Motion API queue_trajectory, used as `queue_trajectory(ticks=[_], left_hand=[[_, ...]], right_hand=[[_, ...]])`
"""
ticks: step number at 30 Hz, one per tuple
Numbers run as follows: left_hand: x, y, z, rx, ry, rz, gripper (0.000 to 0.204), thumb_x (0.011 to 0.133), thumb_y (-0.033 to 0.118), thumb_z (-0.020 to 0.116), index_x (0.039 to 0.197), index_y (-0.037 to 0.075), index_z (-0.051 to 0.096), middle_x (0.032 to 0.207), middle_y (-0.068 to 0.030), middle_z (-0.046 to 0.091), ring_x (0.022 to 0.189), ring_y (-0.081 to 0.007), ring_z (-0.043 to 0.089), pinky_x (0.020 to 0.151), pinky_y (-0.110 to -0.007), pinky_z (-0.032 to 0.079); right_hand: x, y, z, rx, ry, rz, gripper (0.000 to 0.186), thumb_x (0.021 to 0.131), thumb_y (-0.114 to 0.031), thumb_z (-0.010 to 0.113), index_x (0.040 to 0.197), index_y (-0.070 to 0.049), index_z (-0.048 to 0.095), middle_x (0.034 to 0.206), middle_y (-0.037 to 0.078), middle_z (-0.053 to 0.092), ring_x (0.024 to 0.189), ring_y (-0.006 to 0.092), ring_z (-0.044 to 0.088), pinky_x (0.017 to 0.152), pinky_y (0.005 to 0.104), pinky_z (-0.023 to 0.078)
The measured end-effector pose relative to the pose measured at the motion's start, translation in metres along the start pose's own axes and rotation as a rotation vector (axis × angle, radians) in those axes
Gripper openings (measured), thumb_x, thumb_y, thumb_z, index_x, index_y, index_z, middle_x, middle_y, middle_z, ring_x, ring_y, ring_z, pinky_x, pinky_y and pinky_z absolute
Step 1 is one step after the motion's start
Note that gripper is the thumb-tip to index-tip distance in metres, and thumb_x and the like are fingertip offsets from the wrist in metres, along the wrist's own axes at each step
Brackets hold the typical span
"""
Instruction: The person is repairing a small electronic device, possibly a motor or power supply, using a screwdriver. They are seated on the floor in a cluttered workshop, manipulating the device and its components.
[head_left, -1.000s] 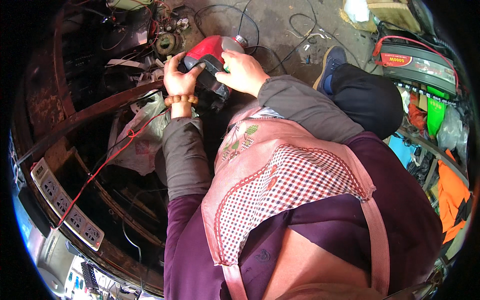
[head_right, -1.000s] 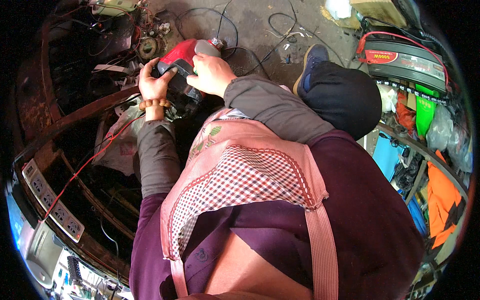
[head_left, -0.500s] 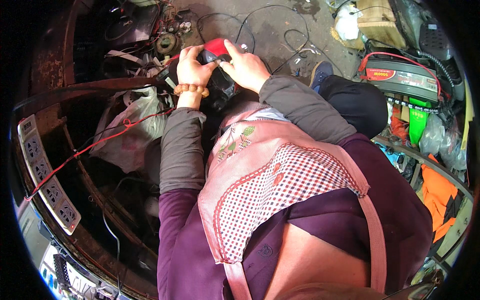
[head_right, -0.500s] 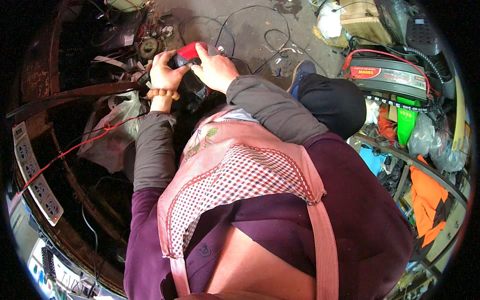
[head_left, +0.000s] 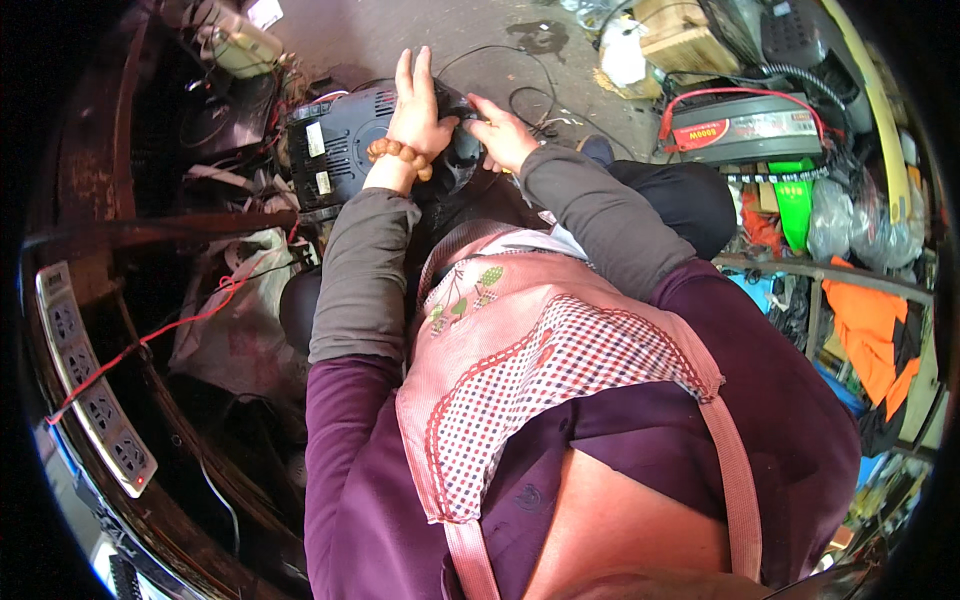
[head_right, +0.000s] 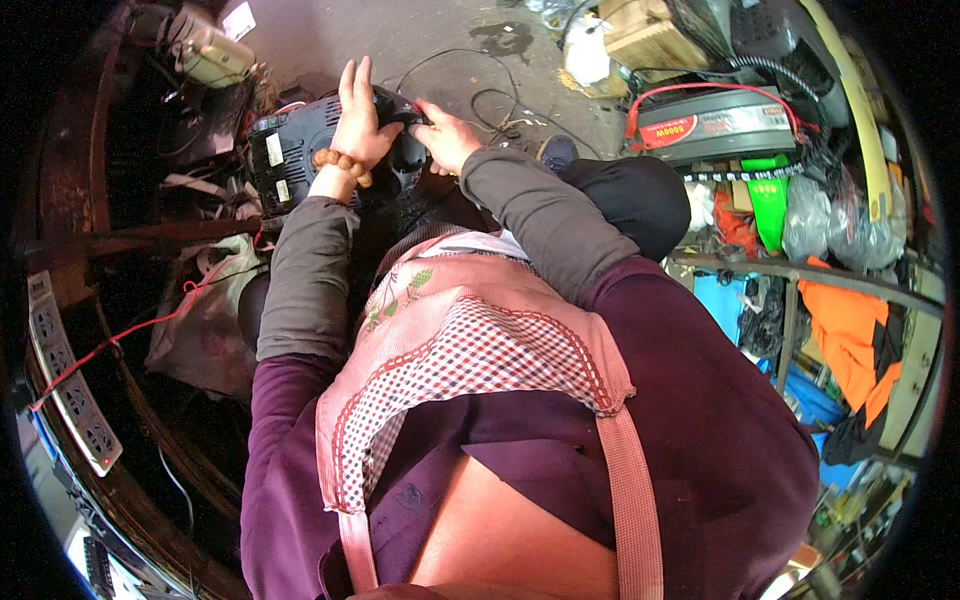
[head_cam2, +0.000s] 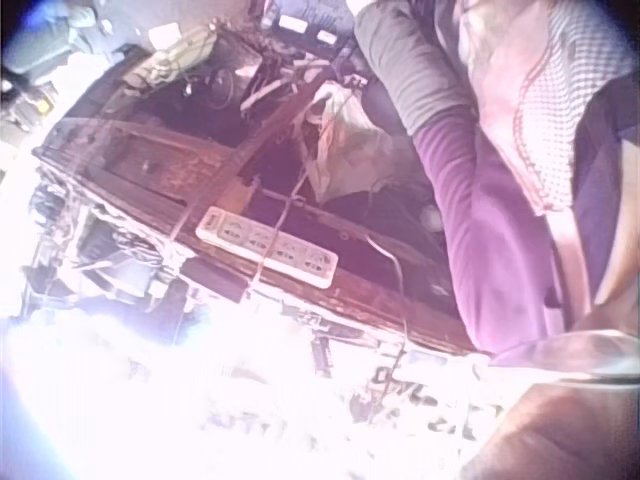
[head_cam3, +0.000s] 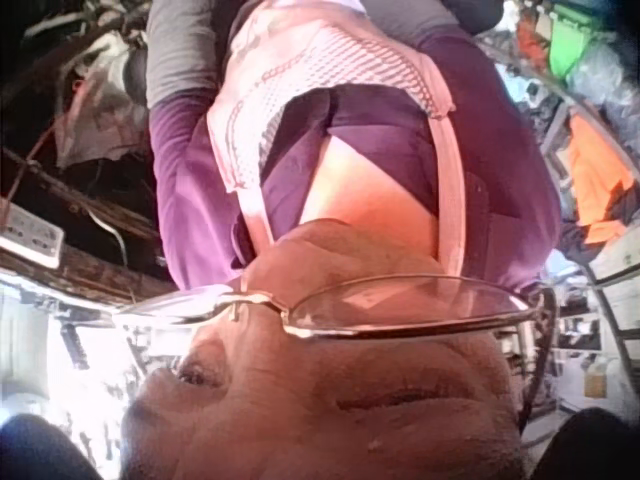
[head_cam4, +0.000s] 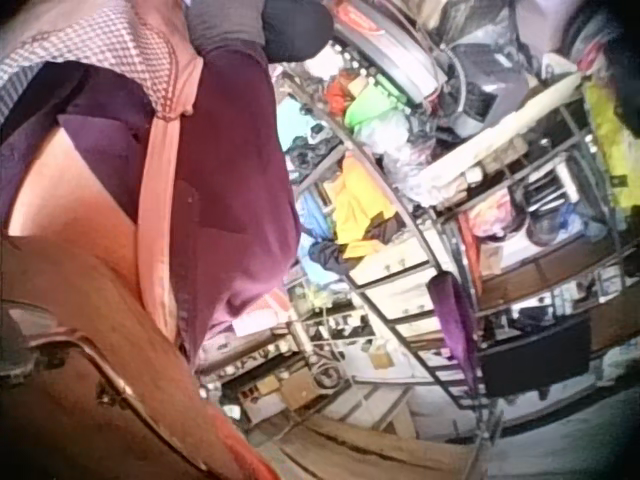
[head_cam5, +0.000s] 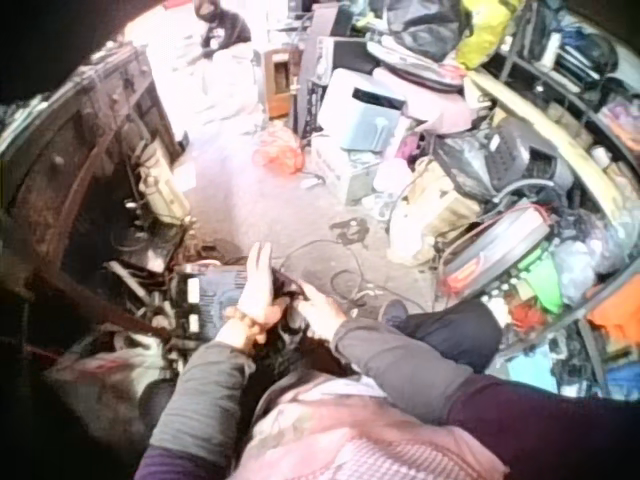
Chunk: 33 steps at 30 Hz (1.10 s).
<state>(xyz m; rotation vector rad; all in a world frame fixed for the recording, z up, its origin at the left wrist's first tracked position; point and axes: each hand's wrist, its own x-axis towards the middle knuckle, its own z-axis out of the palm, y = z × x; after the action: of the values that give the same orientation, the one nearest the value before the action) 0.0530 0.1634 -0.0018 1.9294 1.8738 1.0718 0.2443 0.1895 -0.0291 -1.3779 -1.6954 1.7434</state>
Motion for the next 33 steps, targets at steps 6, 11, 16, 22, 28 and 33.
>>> queue_trajectory(ticks=[6,11,16,22,28,33], left_hand=[[0.006,0.037,-0.017,0.571,-0.261,-0.371,0.077,0.077,0.054,0.09,0.13,0.004,0.067,0.128,-0.0226,0.068,0.12,-0.0447,0.067,0.102,-0.052,0.056],[-0.059,0.077,-0.014,0.685,-0.359,-0.324,0.106,0.076,0.07,0.084,0.161,0.018,0.047,0.167,-0.0118,0.045,0.15,-0.0347,0.047,0.119,-0.07,0.034],[-0.093,0.067,0.008,0.567,-0.169,-0.45,0.105,0.078,0.058,0.088,0.167,0.033,0.039,0.175,-0.0053,0.035,0.155,-0.0458,0.036,0.115,-0.077,0.036],[-0.1,0.076,0.012,0.618,-0.266,-0.38,0.107,0.075,0.044,0.091,0.167,0.033,0.039,0.176,-0.0006,0.035,0.157,-0.041,0.038,0.116,-0.073,0.038],[-0.092,0.07,0.009,0.586,-0.274,-0.343,0.11,0.071,0.043,0.094,0.166,0.028,0.041,0.173,0.003,0.042,0.157,-0.0366,0.041,0.119,-0.07,0.036],[-0.082,0.069,-0.002,0.599,-0.348,-0.307,0.109,0.072,0.044,0.094,0.166,0.026,0.042,0.174,0.0066,0.039,0.159,-0.0323,0.038,0.121,-0.068,0.035]], right_hand=[[-0.001,0.003,0.0,0.126,0.065,0.049,0.066,0.107,-0.027,0.061,0.167,-0.013,0.039,0.107,0.014,0.076,0.053,0.0166,0.063,0.046,0.0332,0.052],[0.005,0.02,-0.002,0.164,0.091,-0.009,0.075,0.102,-0.029,0.065,0.168,-0.01,0.035,0.104,0.018,0.077,0.053,0.0207,0.065,0.046,0.0373,0.052],[-0.012,0.023,0.009,0.223,0.095,0.005,0.073,0.103,-0.027,0.065,0.167,-0.01,0.035,0.094,0.013,0.074,0.05,0.0176,0.062,0.044,0.0343,0.05],[-0.031,0.028,-0.001,0.308,0.078,0.039,0.073,0.104,-0.026,0.063,0.169,-0.011,0.032,0.119,0.017,0.072,0.05,0.0163,0.06,0.042,0.0312,0.047],[-0.032,0.036,0.0,0.237,0.148,0.054,0.074,0.104,-0.027,0.064,0.169,-0.012,0.032,0.113,0.018,0.073,0.048,0.0163,0.06,0.041,0.0309,0.047],[-0.01,0.049,-0.019,0.166,0.327,-0.026,0.062,0.094,-0.011,0.073,0.151,0.001,0.053,0.082,0.007,0.067,0.05,0.0138,0.055,0.044,0.0298,0.044]])
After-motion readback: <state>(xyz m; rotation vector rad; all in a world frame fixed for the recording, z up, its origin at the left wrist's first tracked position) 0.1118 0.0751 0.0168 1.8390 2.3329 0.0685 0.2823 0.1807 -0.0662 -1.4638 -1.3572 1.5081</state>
